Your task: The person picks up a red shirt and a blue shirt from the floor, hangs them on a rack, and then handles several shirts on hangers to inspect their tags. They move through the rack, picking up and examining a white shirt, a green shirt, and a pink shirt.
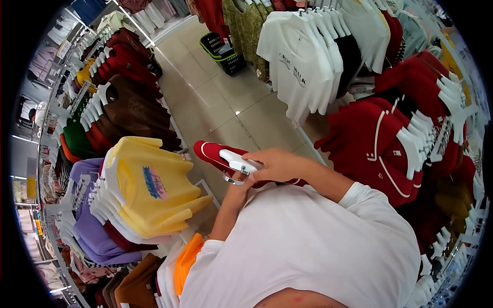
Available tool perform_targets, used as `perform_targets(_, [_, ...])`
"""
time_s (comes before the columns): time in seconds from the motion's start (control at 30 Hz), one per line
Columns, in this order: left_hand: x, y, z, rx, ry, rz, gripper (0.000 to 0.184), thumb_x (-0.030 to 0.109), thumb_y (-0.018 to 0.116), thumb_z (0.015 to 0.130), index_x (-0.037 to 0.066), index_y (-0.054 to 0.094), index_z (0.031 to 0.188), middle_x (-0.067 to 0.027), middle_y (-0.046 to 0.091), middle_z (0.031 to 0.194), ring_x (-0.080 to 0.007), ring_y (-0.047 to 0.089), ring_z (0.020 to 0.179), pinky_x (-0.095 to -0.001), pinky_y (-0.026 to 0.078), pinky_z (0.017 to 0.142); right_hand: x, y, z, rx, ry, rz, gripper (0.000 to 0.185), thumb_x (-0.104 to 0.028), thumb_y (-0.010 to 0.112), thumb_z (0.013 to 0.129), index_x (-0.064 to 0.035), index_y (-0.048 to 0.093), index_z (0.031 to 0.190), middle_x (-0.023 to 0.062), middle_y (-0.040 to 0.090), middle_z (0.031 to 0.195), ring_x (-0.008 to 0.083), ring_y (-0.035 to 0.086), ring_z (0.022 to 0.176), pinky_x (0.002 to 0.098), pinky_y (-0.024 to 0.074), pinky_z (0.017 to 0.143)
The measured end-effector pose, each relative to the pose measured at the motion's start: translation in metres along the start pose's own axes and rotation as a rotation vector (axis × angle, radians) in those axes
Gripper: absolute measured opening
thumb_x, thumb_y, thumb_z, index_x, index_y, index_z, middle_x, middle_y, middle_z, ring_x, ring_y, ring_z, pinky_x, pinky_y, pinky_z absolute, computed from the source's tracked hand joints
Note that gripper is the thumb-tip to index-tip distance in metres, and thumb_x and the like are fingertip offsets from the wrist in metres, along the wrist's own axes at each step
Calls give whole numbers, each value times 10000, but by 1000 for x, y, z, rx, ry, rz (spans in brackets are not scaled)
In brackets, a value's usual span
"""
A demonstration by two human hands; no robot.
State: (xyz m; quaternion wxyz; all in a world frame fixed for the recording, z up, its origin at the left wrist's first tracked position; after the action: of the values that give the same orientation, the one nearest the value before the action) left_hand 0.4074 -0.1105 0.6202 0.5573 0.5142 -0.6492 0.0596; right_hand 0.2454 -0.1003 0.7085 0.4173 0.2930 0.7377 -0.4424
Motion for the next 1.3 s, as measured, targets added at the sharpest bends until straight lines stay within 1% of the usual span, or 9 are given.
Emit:
perform_targets(0.1, [24,9,25,-31,92,-59,713,274,665,887,40,303,1455,-120,526,1302,-250,547,1191,-394,448,1000,-2,-36,14,-67,40,96,536,-359,638,857,-90,544,1311,166,642,1165,305,614,1070,384,474,890])
perform_targets(0.27, [58,3,83,-88,135,-160,707,260,668,886,46,323,1464,-138,483,1360,-303,555,1187,-428,446,1012,33,-155,34,620,-82,112,459,-281,628,871,-37,578,1256,167,591,1267,293,537,1217,360,409,1021])
perform_targets(0.37, [87,10,122,-137,153,-157,669,275,642,898,35,348,1449,-155,502,1357,-318,547,1200,-453,433,1026,44,-232,27,960,-90,50,440,-241,641,856,-9,586,1225,181,575,1274,321,539,1197,373,418,1007])
perform_targets(0.53, [124,33,183,-239,187,-101,613,340,602,929,35,389,1417,-173,546,1325,-309,547,1213,-462,425,1039,77,-309,20,1268,-89,-179,451,-209,644,844,-13,566,1243,173,559,1287,330,534,1182,379,420,1002])
perform_targets(0.87, [137,49,269,-447,53,-100,596,308,585,926,13,393,1407,-254,487,1368,-369,509,1250,-525,408,1049,98,-325,40,1075,244,-46,658,-278,649,871,-52,397,1436,179,548,1323,280,598,1083,347,465,915])
perform_targets(1.0, [149,52,294,-494,-30,-198,675,296,727,832,8,451,1376,-230,532,1329,-349,525,1237,-497,445,1031,106,-336,49,1107,245,-74,645,-382,636,843,-11,489,1350,213,590,1253,332,623,995,385,476,883])
perform_targets(1.1, [163,51,314,-622,-52,-116,644,325,660,885,13,424,1397,-237,512,1350,-361,517,1244,-511,440,1022,97,-344,56,1066,289,-7,558,-397,631,844,-18,573,1250,221,642,1127,359,627,979,411,478,853])
perform_targets(1.2, [181,43,337,-667,-124,-50,659,328,700,854,6,457,1374,-227,537,1326,-358,527,1232,-501,455,1006,95,-353,67,1064,455,-51,459,-350,665,860,-17,620,1173,162,687,992,279,645,893,357,477,824])
perform_targets(1.3, [209,39,358,-786,-171,-23,659,321,712,839,-2,472,1361,-231,548,1311,-355,541,1214,-497,460,999,101,-360,79,1135,512,-83,458,-426,650,828,-40,675,1074,204,681,945,355,644,885,414,483,801])
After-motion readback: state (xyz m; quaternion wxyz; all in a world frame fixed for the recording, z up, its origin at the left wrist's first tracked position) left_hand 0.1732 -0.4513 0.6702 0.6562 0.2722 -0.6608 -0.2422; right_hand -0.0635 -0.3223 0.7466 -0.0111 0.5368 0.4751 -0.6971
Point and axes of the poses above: each hand's wrist, its own z-axis towards the middle knuckle, its own y-axis out of the palm, x = y × z, the point moved 4 cm from there along z, towards the middle knuckle
